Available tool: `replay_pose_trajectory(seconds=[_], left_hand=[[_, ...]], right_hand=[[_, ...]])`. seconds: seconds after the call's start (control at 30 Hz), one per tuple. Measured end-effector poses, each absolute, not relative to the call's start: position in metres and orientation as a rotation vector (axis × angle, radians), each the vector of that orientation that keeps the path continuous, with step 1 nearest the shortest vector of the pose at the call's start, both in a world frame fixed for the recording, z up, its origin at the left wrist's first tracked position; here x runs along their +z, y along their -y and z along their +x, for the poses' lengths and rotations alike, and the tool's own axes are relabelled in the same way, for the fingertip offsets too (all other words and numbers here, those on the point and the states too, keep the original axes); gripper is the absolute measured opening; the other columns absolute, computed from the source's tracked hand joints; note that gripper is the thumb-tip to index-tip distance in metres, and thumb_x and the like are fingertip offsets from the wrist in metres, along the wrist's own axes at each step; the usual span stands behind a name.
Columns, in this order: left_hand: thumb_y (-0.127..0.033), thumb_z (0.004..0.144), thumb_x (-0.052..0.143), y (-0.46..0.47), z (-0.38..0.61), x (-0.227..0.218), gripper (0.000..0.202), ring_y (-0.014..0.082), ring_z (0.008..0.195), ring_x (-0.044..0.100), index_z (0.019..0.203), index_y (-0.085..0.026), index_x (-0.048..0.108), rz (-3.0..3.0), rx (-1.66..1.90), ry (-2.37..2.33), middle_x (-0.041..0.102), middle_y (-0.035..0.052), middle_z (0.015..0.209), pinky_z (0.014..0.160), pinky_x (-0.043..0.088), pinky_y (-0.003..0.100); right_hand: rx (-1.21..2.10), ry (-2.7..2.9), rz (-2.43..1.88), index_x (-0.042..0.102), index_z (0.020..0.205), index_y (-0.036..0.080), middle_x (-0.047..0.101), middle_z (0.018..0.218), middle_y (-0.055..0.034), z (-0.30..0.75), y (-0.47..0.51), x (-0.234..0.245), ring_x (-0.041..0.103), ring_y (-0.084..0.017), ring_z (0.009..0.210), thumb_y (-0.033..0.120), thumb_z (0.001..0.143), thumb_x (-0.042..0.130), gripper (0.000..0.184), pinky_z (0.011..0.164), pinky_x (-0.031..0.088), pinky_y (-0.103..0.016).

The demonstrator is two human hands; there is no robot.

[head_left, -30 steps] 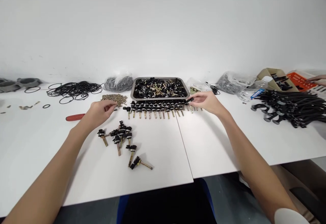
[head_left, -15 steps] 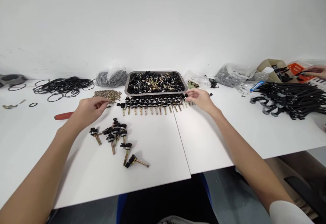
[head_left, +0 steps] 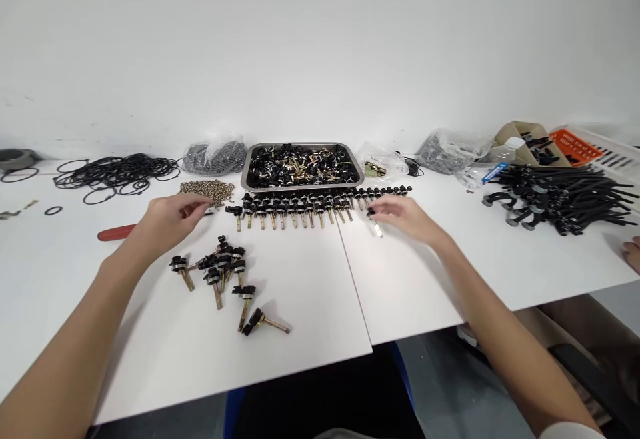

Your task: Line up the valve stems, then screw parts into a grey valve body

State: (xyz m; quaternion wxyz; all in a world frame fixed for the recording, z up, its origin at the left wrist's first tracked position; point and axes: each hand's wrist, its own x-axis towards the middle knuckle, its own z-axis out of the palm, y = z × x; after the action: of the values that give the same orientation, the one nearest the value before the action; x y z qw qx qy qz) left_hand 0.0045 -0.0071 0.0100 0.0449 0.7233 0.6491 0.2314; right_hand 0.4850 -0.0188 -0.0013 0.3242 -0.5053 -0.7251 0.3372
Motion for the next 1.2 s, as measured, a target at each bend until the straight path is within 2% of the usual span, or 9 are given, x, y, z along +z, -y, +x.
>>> replay_pose_trajectory(seconds=[0.2, 0.3, 0.4, 0.53, 0.67, 0.83, 1.2], left_hand=[[-0.045, 0.083, 0.051, 0.002, -0.004, 0.003, 0.040, 0.0185, 0.068, 0.062, 0.102, -0.020, 0.076, 2.251, 0.709, -1.978, 0.075, 0.0042, 0.084, 0.067, 0.050, 0.028], [-0.044, 0.081, 0.050, 0.002, -0.002, 0.005, 0.039, 0.0186, 0.067, 0.062, 0.098, -0.019, 0.076, 2.249, 0.721, -1.971, 0.074, 0.0047, 0.082, 0.069, 0.050, 0.029], [-0.045, 0.079, 0.050, 0.003, 0.002, 0.008, 0.039, 0.0191, 0.066, 0.061, 0.095, -0.020, 0.075, 2.246, 0.737, -1.961, 0.073, 0.0043, 0.078, 0.069, 0.050, 0.030], [-0.047, 0.079, 0.049, 0.003, 0.003, 0.009, 0.042, 0.0199, 0.065, 0.061, 0.095, -0.020, 0.075, 2.215, 0.724, -1.961, 0.073, 0.0053, 0.076, 0.067, 0.049, 0.030], [-0.046, 0.078, 0.050, 0.001, 0.000, 0.006, 0.040, 0.0193, 0.066, 0.061, 0.095, -0.020, 0.075, 2.224, 0.714, -1.984, 0.074, 0.0050, 0.080, 0.071, 0.049, 0.030], [-0.048, 0.077, 0.049, -0.001, 0.000, 0.003, 0.041, 0.0188, 0.065, 0.060, 0.094, -0.023, 0.076, 2.223, 0.668, -1.996, 0.073, 0.0029, 0.075, 0.068, 0.048, 0.029], [-0.052, 0.074, 0.045, 0.001, 0.006, 0.009, 0.049, 0.0205, 0.068, 0.061, 0.095, -0.019, 0.075, 2.160, 0.609, -2.023, 0.072, 0.0051, 0.076, 0.072, 0.048, 0.032]], right_hand=[[0.837, 2.109, -1.312, 0.075, 0.108, 0.023, 0.071, 0.108, -0.0075, 0.464, 0.036, -0.008, 0.064, -0.020, 0.089, 0.044, 0.084, 0.069, 0.032, 0.079, 0.053, -0.037], [0.487, 1.937, -1.359, 0.075, 0.103, 0.023, 0.072, 0.105, -0.0082, 0.504, 0.009, 0.005, 0.064, -0.021, 0.090, 0.044, 0.087, 0.065, 0.029, 0.079, 0.051, -0.038], [0.243, 1.814, -1.358, 0.074, 0.099, 0.020, 0.072, 0.106, -0.0101, 0.555, -0.024, 0.009, 0.065, -0.024, 0.094, 0.044, 0.079, 0.071, 0.031, 0.084, 0.051, -0.041], [0.365, 1.836, -1.405, 0.073, 0.103, 0.021, 0.071, 0.115, -0.0117, 0.594, -0.045, -0.011, 0.065, -0.027, 0.104, 0.047, 0.072, 0.076, 0.041, 0.091, 0.051, -0.046], [0.498, 1.806, -1.436, 0.072, 0.111, 0.019, 0.070, 0.121, -0.0137, 0.598, -0.048, -0.034, 0.064, -0.028, 0.109, 0.045, 0.072, 0.076, 0.047, 0.094, 0.051, -0.045], [0.558, 1.795, -1.435, 0.074, 0.109, 0.019, 0.071, 0.120, -0.0115, 0.592, -0.055, -0.045, 0.063, -0.030, 0.114, 0.043, 0.073, 0.074, 0.043, 0.096, 0.049, -0.045], [0.484, 1.757, -1.424, 0.076, 0.095, 0.022, 0.075, 0.106, -0.0084, 0.593, -0.065, -0.055, 0.067, -0.031, 0.100, 0.046, 0.073, 0.072, 0.033, 0.088, 0.050, -0.045]])
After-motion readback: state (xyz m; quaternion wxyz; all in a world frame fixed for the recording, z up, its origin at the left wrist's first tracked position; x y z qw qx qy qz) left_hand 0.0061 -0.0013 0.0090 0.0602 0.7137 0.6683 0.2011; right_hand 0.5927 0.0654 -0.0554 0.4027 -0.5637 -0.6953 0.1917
